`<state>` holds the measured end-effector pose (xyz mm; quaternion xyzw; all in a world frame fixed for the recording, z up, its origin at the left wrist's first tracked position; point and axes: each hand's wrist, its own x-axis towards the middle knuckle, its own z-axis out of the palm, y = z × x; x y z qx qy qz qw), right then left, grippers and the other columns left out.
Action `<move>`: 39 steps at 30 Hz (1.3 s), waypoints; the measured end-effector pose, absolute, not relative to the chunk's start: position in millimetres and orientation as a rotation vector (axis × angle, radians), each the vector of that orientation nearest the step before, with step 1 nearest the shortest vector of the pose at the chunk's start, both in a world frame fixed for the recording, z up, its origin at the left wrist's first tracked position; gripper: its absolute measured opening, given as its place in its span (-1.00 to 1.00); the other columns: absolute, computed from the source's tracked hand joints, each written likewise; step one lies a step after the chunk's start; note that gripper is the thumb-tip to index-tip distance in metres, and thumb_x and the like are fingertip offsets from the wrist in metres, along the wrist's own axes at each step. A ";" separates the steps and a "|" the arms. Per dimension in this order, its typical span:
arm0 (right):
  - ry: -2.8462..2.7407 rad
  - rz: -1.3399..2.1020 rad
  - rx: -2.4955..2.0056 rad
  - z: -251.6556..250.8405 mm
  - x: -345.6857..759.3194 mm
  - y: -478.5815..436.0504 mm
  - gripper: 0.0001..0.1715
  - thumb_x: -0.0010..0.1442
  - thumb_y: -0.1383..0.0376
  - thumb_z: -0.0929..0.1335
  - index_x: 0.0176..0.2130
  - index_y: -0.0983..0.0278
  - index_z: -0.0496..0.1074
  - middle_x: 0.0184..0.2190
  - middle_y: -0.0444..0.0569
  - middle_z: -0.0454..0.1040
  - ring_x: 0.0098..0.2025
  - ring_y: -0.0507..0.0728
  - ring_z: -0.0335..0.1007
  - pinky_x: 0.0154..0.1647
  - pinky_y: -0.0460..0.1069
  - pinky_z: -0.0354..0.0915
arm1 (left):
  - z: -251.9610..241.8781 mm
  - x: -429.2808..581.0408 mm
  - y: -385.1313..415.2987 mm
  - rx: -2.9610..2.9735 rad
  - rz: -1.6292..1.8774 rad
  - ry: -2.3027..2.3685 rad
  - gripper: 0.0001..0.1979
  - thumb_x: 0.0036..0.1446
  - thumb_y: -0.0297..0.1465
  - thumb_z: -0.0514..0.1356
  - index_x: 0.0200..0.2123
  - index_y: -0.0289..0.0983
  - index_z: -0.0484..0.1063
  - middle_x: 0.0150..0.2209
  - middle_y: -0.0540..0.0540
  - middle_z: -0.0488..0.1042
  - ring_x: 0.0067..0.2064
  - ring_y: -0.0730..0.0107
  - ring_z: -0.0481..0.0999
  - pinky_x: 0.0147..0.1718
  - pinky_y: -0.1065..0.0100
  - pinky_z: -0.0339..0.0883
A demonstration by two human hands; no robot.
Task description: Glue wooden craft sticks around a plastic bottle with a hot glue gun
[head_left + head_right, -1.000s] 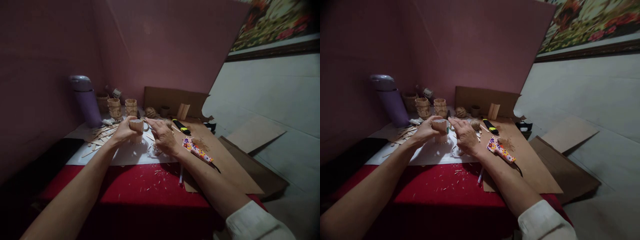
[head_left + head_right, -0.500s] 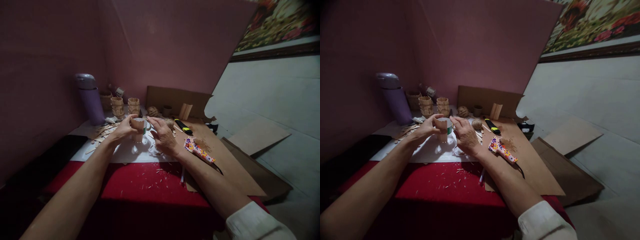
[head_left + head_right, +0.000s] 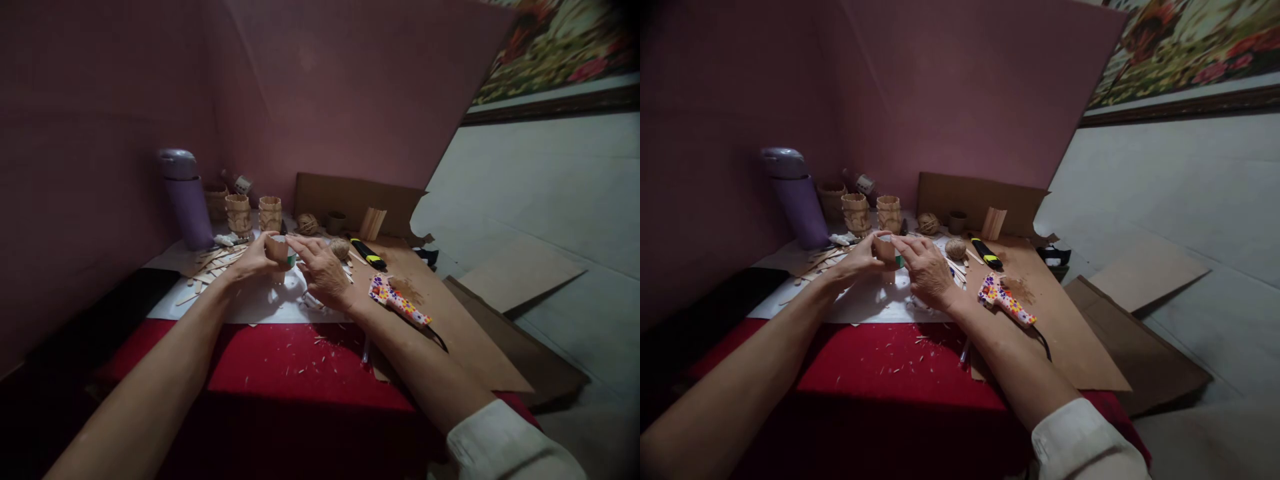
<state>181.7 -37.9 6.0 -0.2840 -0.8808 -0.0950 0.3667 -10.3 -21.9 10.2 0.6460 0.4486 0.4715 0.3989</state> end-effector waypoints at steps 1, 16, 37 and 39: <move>-2.266 -0.249 -0.733 6.0 181.7 -37.7 -0.38 0.27 0.49 0.23 0.30 0.38 0.21 0.21 0.16 0.35 0.17 0.25 0.20 0.25 0.21 0.24 | 9.5 -10.4 -20.8 1.632 1.198 1.125 -0.07 -0.38 -0.35 0.47 0.12 -0.33 0.20 -0.07 -0.19 0.45 -0.08 0.12 0.47 -0.13 0.17 0.36; -2.302 -0.260 -0.791 5.0 180.3 -37.7 -0.31 0.26 0.49 0.23 0.34 0.29 0.15 0.23 0.11 0.33 0.19 0.25 0.18 0.26 0.24 0.23 | 3.0 -10.6 -11.7 1.684 1.195 1.065 -0.32 -0.35 -0.37 0.47 -0.09 -0.29 0.30 -0.20 -0.09 0.45 -0.23 0.29 0.44 -0.25 0.26 0.32; -2.256 -0.239 -0.819 5.6 178.8 -39.3 -0.34 0.26 0.52 0.21 0.29 0.19 0.23 0.17 0.09 0.38 0.19 0.23 0.24 0.21 0.25 0.28 | 2.4 -14.0 -11.1 1.754 1.164 1.072 -0.40 -0.27 -0.38 0.44 -0.10 -0.27 0.34 -0.19 -0.10 0.46 -0.23 0.27 0.44 -0.26 0.25 0.32; -2.256 -0.236 -0.825 6.1 178.2 -39.8 -0.36 0.26 0.51 0.21 0.28 0.22 0.24 0.17 0.11 0.38 0.19 0.23 0.24 0.22 0.25 0.27 | 1.8 -14.3 -10.3 1.758 1.167 1.071 -0.39 -0.29 -0.38 0.45 -0.10 -0.27 0.34 -0.19 -0.09 0.46 -0.22 0.27 0.45 -0.25 0.24 0.32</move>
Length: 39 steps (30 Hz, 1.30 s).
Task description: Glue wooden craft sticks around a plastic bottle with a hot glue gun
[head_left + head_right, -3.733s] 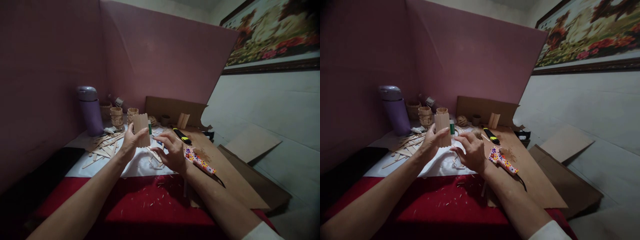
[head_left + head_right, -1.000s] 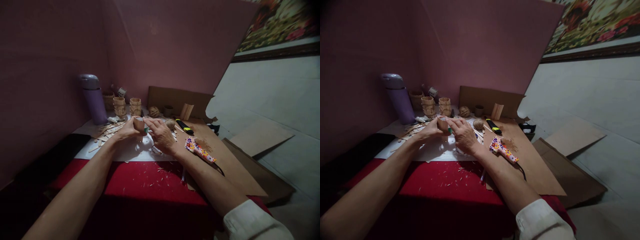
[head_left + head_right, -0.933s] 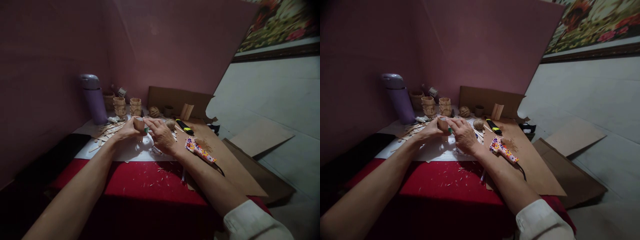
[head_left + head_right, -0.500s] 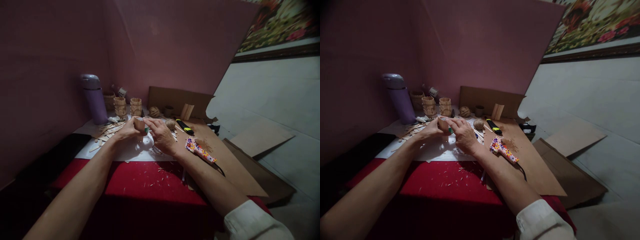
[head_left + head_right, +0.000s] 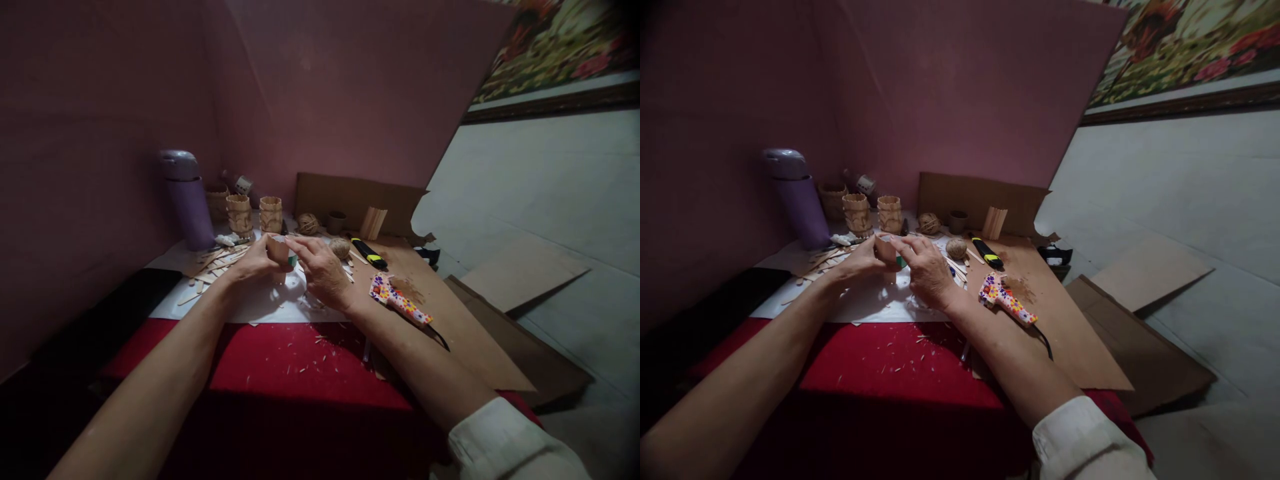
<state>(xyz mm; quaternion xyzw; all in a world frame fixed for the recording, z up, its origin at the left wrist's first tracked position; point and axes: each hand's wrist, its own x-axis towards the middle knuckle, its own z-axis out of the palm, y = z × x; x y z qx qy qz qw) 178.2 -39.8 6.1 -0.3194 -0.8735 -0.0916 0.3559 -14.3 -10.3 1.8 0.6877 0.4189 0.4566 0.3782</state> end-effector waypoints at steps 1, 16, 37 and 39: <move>-2.256 -0.238 -0.821 6.3 177.9 -39.9 -0.38 0.27 0.51 0.21 0.27 0.27 0.26 0.16 0.13 0.38 0.19 0.23 0.24 0.22 0.24 0.27 | 1.6 -14.3 -10.1 1.749 1.174 1.073 -0.37 -0.31 -0.38 0.45 -0.10 -0.27 0.33 -0.20 -0.08 0.46 -0.22 0.27 0.45 -0.25 0.24 0.31; -2.250 -0.240 -0.847 7.1 176.6 -39.4 -0.41 0.27 0.50 0.24 0.25 0.25 0.30 0.15 0.15 0.39 0.19 0.24 0.26 0.21 0.24 0.28 | 3.4 -12.4 -12.0 1.742 1.178 1.086 -0.38 -0.33 -0.37 0.45 -0.13 -0.27 0.32 -0.24 -0.03 0.43 -0.27 0.33 0.41 -0.29 0.29 0.29; -2.068 0.048 -0.971 -12.0 178.5 -38.5 -0.18 0.17 0.10 0.42 0.26 0.41 0.17 0.15 0.36 0.36 0.20 0.38 0.31 0.20 0.30 0.27 | 19.5 5.8 -29.1 1.484 1.282 0.981 -0.37 -0.36 -0.29 0.50 -0.16 -0.31 0.39 -0.22 -0.13 0.53 -0.19 0.19 0.50 -0.17 0.20 0.37; -2.050 0.131 -0.970 -14.0 176.2 -39.4 -0.14 0.13 0.14 0.44 0.28 0.39 0.15 0.16 0.36 0.36 0.20 0.37 0.32 0.20 0.29 0.27 | 17.1 9.7 -29.5 1.493 1.272 0.953 -0.38 -0.32 -0.25 0.50 -0.16 -0.32 0.39 -0.22 -0.13 0.53 -0.18 0.19 0.50 -0.17 0.21 0.37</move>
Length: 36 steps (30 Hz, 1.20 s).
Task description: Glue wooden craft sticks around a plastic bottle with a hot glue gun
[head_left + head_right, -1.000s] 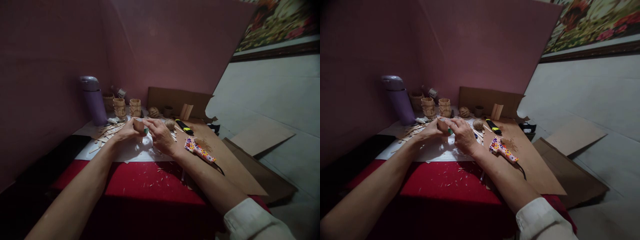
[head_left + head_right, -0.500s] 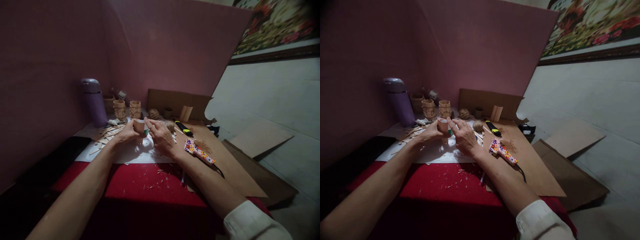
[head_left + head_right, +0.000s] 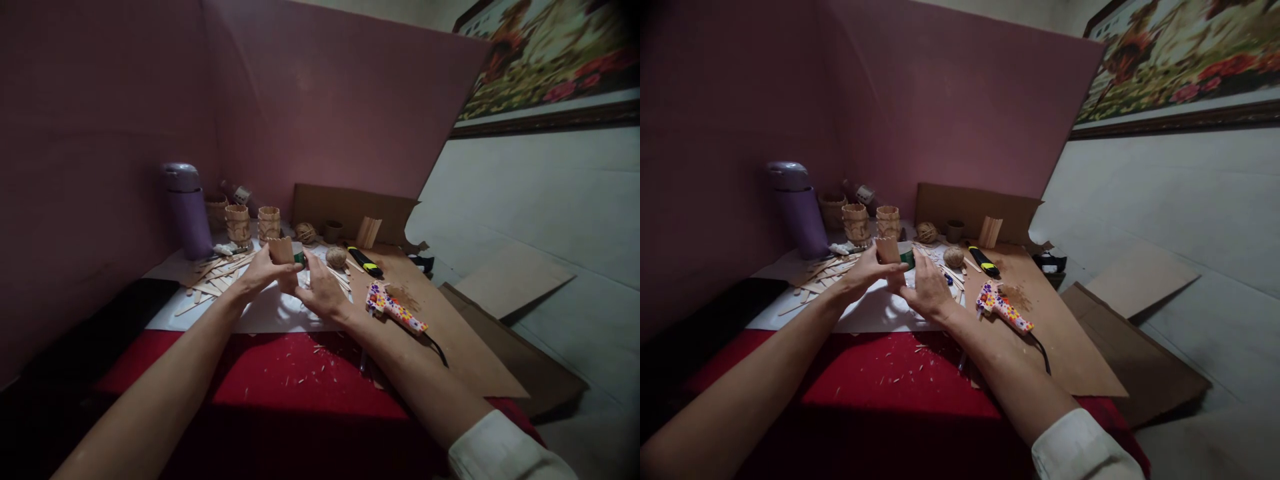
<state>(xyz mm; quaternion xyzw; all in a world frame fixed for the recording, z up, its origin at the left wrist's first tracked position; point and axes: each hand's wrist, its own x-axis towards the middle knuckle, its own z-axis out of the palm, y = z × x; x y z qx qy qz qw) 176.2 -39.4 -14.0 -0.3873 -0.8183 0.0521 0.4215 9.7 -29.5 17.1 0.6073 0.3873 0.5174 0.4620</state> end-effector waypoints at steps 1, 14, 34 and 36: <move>-2.036 0.169 -0.973 -14.5 175.5 -39.7 -0.14 0.11 0.16 0.44 0.28 0.38 0.14 0.17 0.36 0.36 0.20 0.37 0.32 0.19 0.28 0.27 | 15.9 11.1 -29.6 1.500 1.269 0.946 -0.38 -0.30 -0.23 0.49 -0.15 -0.33 0.39 -0.22 -0.14 0.53 -0.18 0.19 0.50 -0.18 0.21 0.36; -1.914 0.577 -0.966 -1.2 178.5 -42.1 -0.33 -0.03 0.29 0.42 0.09 0.33 0.30 -0.04 0.13 0.49 -0.13 0.23 0.42 -0.07 0.18 0.40 | 14.5 10.7 -31.6 1.367 1.256 0.906 -0.28 -0.28 -0.12 0.49 -0.05 -0.37 0.45 -0.12 -0.25 0.54 -0.18 0.16 0.52 -0.29 0.26 0.39; -1.848 0.812 -0.873 -6.0 181.3 -38.0 -0.35 0.08 0.05 0.45 0.08 0.27 0.35 0.00 0.09 0.51 -0.05 0.24 0.47 -0.05 0.13 0.42 | 9.5 11.2 -30.9 1.418 1.204 0.933 -0.29 -0.24 -0.12 0.46 -0.01 -0.32 0.42 -0.09 -0.26 0.54 -0.20 0.12 0.56 -0.37 0.27 0.39; -1.872 0.810 -0.864 -6.8 181.7 -37.0 -0.33 0.10 0.01 0.44 0.10 0.26 0.34 0.02 0.10 0.50 -0.04 0.25 0.47 -0.05 0.13 0.43 | 9.1 11.0 -30.3 1.406 1.205 0.918 -0.28 -0.25 -0.14 0.47 -0.02 -0.32 0.41 -0.11 -0.25 0.54 -0.21 0.13 0.56 -0.35 0.25 0.40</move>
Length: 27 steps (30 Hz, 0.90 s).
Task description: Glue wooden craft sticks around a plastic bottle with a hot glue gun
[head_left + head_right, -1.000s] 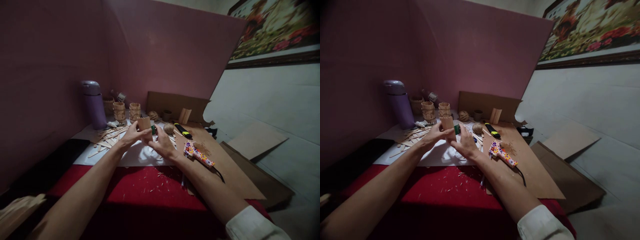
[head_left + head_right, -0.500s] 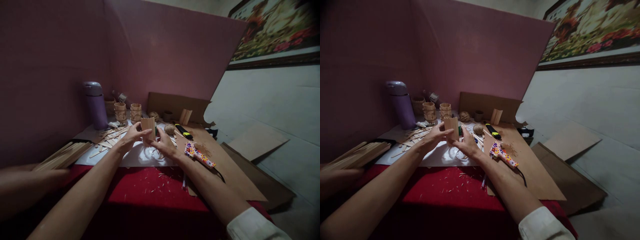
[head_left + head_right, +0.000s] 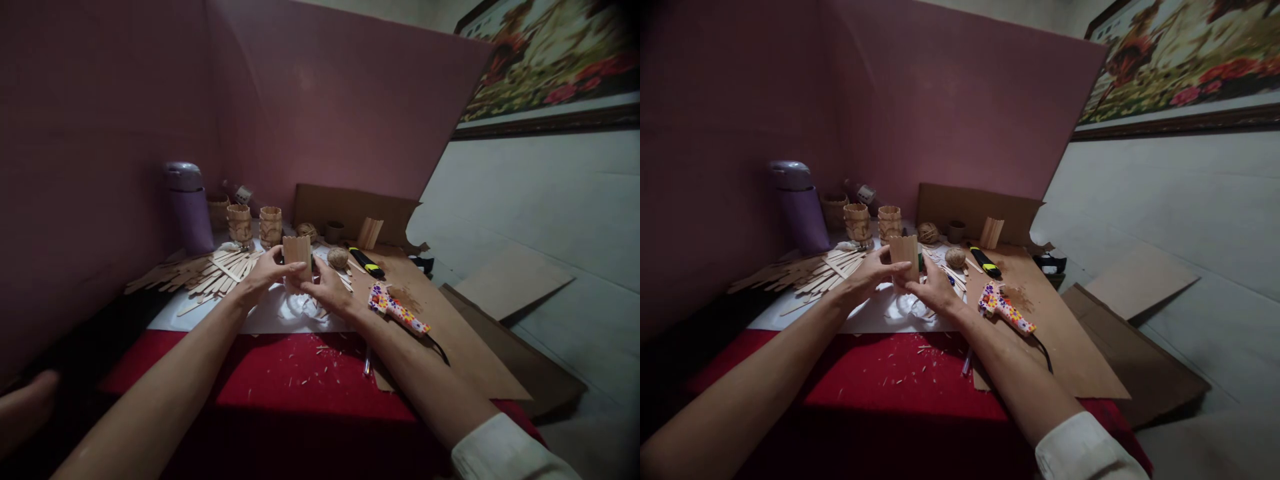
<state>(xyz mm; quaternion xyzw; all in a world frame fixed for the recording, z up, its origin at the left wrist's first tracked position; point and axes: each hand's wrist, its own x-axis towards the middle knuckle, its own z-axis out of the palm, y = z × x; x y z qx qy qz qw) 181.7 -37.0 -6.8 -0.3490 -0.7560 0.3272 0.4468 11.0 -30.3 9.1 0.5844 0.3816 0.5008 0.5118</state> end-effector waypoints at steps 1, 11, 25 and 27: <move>-1.895 0.796 -0.862 -7.6 182.1 -36.3 -0.31 0.11 -0.01 0.43 0.12 0.27 0.34 0.03 0.12 0.49 -0.03 0.26 0.46 -0.05 0.14 0.43 | 9.2 10.8 -29.9 1.395 1.211 0.927 -0.28 -0.26 -0.14 0.47 -0.02 -0.32 0.41 -0.13 -0.24 0.54 -0.22 0.13 0.56 -0.35 0.24 0.41; -1.659 0.311 -1.375 -2.7 208.6 -4.3 -0.52 0.28 0.14 0.25 0.00 0.40 0.50 0.24 0.32 0.29 0.30 0.36 0.19 0.31 0.24 0.11 | 11.3 7.8 -28.7 1.340 1.308 1.109 -0.23 -0.24 -0.05 0.44 0.02 -0.32 0.40 -0.09 -0.28 0.54 -0.16 0.05 0.55 -0.37 0.23 0.40; -1.501 0.169 -1.550 3.1 248.1 19.2 -0.48 0.15 0.15 0.37 -0.01 0.45 0.52 0.38 0.32 0.04 0.38 0.39 0.06 0.36 0.16 0.04 | 13.9 12.2 -32.9 1.327 1.341 1.091 -0.27 -0.22 -0.06 0.44 -0.01 -0.33 0.40 -0.07 -0.32 0.54 -0.08 -0.04 0.55 -0.24 0.11 0.41; -1.512 0.166 -1.539 0.7 248.6 20.0 -0.50 0.14 0.14 0.38 -0.03 0.42 0.53 0.38 0.29 0.05 0.36 0.39 0.11 0.34 0.15 0.09 | 14.5 13.0 -33.3 1.319 1.346 1.081 -0.30 -0.23 -0.07 0.45 -0.05 -0.32 0.42 -0.08 -0.31 0.54 -0.09 -0.04 0.54 -0.23 0.10 0.42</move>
